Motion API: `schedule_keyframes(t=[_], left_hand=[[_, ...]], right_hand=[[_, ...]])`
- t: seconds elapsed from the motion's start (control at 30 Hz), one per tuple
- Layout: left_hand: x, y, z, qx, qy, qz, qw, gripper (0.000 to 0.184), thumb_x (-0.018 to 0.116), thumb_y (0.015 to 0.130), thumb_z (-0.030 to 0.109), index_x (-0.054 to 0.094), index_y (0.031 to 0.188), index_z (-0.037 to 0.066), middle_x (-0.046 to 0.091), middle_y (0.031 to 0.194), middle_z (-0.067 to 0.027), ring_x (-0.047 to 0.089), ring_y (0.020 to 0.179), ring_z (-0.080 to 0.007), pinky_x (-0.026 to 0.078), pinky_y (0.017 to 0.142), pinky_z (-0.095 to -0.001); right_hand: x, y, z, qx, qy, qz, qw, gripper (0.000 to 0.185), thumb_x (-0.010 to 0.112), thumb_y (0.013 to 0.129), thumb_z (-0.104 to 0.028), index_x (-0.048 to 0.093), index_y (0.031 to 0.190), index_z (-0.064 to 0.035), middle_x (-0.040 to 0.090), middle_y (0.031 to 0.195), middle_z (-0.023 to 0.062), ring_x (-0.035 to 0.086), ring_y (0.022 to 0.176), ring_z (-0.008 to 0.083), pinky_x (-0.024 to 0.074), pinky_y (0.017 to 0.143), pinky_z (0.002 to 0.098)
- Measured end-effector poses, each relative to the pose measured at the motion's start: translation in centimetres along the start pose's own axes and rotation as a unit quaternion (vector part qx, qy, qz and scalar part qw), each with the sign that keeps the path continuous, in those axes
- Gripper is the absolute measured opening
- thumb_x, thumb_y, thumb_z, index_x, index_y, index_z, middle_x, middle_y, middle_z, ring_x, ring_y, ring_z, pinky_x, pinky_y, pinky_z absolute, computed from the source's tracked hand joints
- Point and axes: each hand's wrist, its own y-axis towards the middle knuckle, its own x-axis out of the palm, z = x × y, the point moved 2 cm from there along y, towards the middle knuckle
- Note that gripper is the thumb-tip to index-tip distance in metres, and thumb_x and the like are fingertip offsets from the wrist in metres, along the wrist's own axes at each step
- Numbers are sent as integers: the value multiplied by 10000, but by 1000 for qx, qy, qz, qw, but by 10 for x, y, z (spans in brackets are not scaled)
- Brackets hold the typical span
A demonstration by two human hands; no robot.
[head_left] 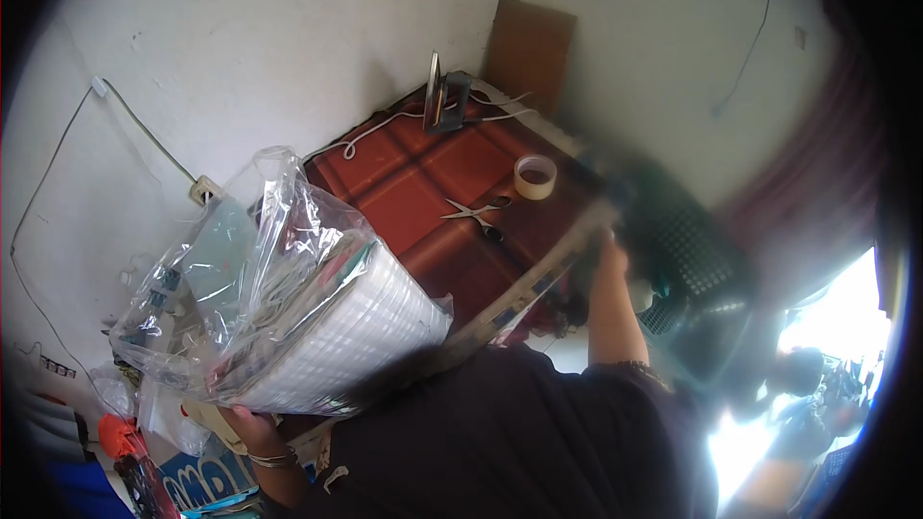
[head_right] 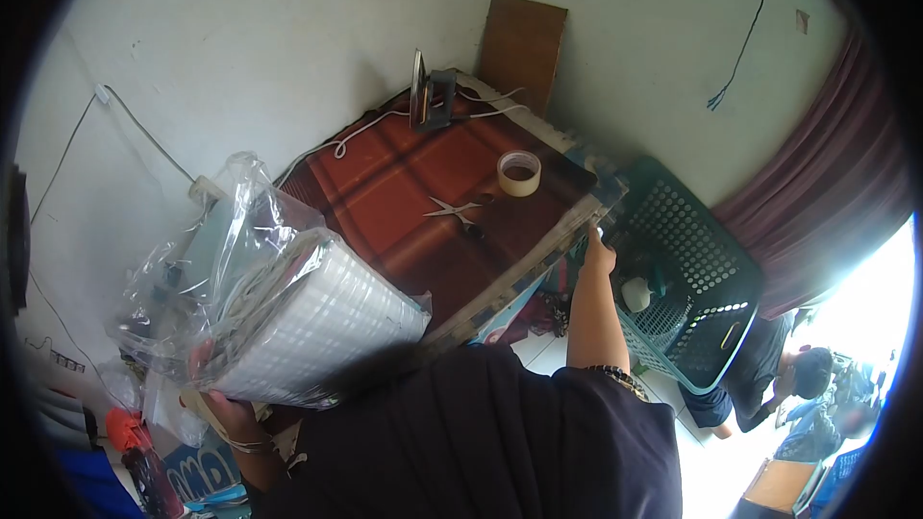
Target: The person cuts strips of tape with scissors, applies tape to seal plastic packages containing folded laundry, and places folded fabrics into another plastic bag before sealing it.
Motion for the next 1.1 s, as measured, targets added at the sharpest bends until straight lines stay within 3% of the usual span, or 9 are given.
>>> schedule_keyframes(t=[0.13,0.23,0.3,0.4,0.57,0.67,0.8,0.87,1.1], left_hand=[[-6,-1,4,12,-29,-27,999,779,408,931,597,331,1375,-38,450,1341,-171,463,1223,-293,405,1017,-425],[-9,0,11,-137,-111,67,982,778,560,874,558,375,1348,-31,498,1267,-192,466,1226,-302,391,1030,-456],[-22,3,4,-130,-122,66,982,615,519,915,419,405,1324,-25,501,1273,-184,498,1186,-296,415,1005,-444],[-10,10,36,-70,-142,50,986,389,514,932,195,482,1252,-25,556,1204,-173,564,1099,-281,452,961,-418],[-15,23,51,-49,-157,42,985,178,538,897,11,560,1071,-18,639,1023,-110,635,925,-198,515,852,-355],[-16,25,63,-10,-188,60,980,220,545,895,17,538,1114,-14,637,1011,-109,634,924,-190,532,813,-339],[-20,44,103,-6,-68,87,994,417,548,867,-16,419,1263,-7,617,926,-91,626,832,-152,532,703,-277],[-31,51,124,-4,15,13,1000,479,553,852,-36,386,1299,0,601,870,-67,607,729,-126,510,651,-253],[-40,79,178,-4,218,-148,965,583,654,793,36,404,1318,-7,557,808,-63,574,650,-124,481,579,-240]], right_hand=[[-15,-32,-13,-65,22,71,995,753,749,730,-502,535,1233,16,565,1220,164,577,1017,206,455,873,320],[-5,-115,-85,-160,116,-208,958,642,696,813,-447,508,1274,-41,590,1150,110,564,1024,189,420,914,360],[7,-181,-133,-212,107,-414,879,683,693,808,-455,474,1318,-57,579,1181,107,542,1071,191,403,940,384],[30,-283,-186,-362,90,-664,648,840,687,787,-494,344,1435,-82,532,1263,126,512,1151,231,395,972,402],[66,-401,-246,-313,88,-765,557,964,802,723,-282,244,1481,-77,554,1214,160,556,1071,232,454,901,354],[86,-434,-266,-326,-47,-797,505,922,806,714,-140,278,1468,-81,620,1069,126,586,964,186,460,861,298],[85,-443,-282,-404,-95,-789,453,274,729,705,4,651,967,-14,631,874,33,573,817,113,474,742,292],[59,-440,-303,-685,-46,-609,398,290,691,619,33,622,900,13,627,786,104,603,719,201,481,682,316],[-42,-412,-343,-796,-16,-484,362,133,702,603,-91,630,695,-28,632,682,66,586,599,228,475,634,334]])
